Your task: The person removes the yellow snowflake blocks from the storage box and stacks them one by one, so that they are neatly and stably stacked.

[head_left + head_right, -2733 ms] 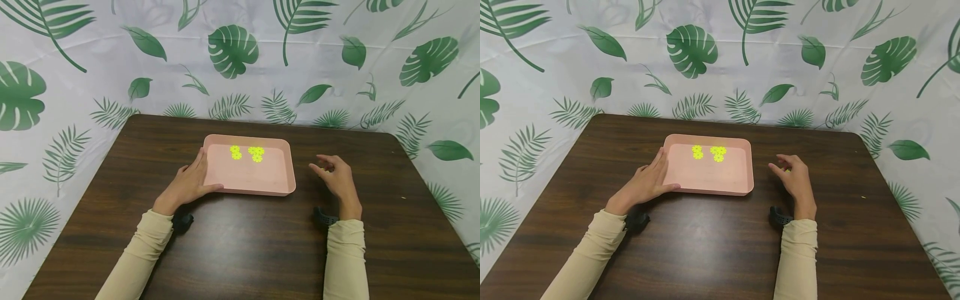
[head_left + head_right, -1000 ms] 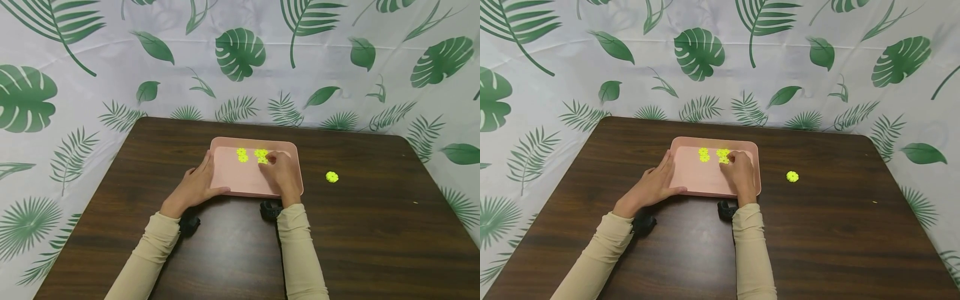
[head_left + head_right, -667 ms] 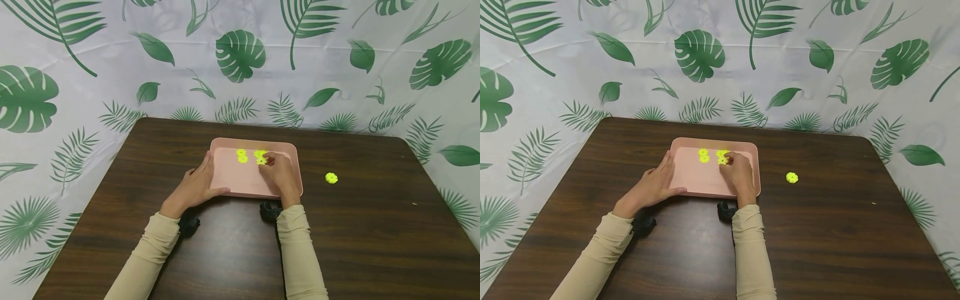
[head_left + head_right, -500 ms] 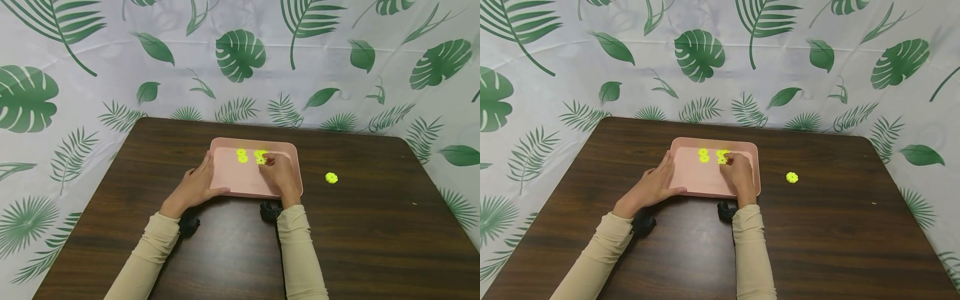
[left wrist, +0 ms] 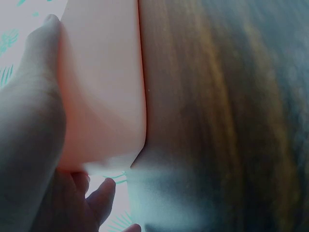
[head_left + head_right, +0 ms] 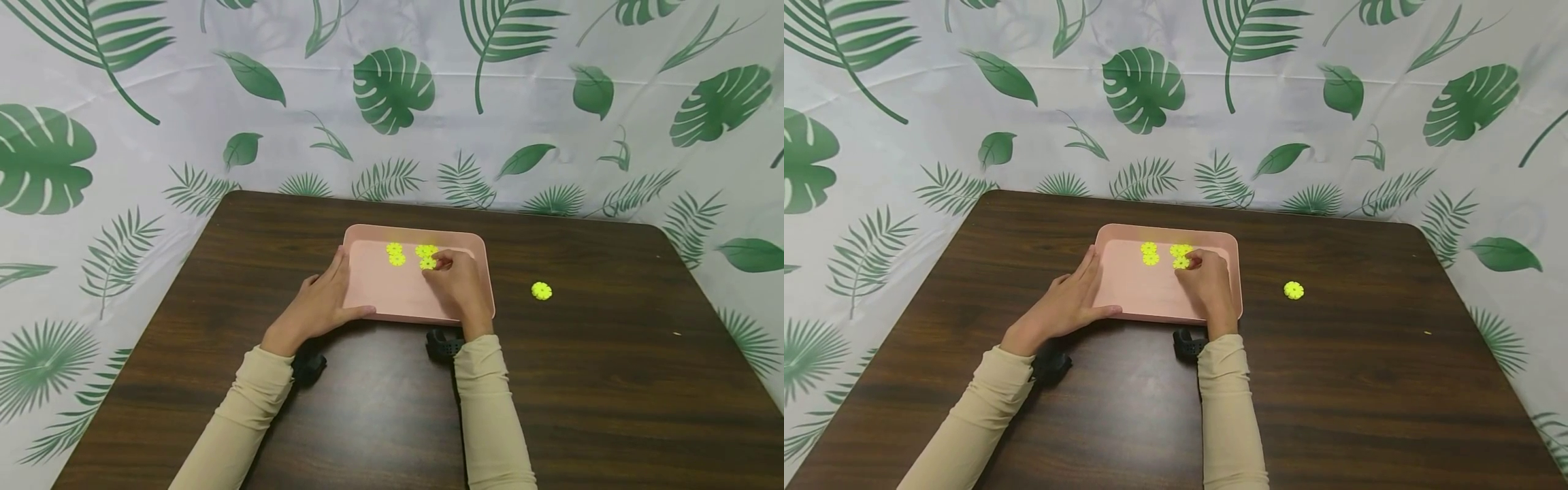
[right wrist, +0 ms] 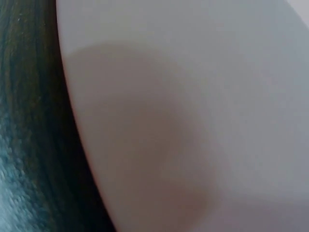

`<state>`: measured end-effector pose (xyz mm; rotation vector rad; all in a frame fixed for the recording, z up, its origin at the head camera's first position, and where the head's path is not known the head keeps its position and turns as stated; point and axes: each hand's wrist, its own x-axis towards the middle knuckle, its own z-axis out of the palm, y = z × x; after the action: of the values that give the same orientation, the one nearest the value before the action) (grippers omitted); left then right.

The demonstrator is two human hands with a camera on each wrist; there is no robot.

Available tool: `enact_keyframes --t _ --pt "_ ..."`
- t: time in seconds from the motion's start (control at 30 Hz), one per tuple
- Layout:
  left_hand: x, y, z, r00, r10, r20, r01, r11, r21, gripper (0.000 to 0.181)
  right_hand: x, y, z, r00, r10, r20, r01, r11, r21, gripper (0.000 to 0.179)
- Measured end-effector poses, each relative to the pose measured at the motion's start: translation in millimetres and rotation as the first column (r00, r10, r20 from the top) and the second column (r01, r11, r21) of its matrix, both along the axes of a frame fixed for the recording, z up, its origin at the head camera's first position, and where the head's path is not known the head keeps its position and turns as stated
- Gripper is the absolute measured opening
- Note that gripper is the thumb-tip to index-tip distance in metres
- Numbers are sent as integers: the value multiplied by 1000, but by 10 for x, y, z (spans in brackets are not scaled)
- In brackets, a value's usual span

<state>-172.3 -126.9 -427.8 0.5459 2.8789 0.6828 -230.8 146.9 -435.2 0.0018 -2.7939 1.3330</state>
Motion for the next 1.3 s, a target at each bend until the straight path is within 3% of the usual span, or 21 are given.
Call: enact_keyframes --t 0.43,0.73,0.93,1.3 --pt "22 42 12 1000 -12 0 12 1000 13 115 25 76 18 1000 26 -18 -26 1000 6 32" --pt "19 62 -27 1000 -18 -3 18 1000 11 115 78 143 36 990 97 -107 -93 995 37 33" --pt "14 58 -24 1000 -17 -5 17 1000 15 116 137 290 86 972 145 -187 -149 989 -8 31" --pt "18 -7 -7 1000 -7 -8 8 1000 15 115 312 721 180 958 58 -282 -58 998 8 34"
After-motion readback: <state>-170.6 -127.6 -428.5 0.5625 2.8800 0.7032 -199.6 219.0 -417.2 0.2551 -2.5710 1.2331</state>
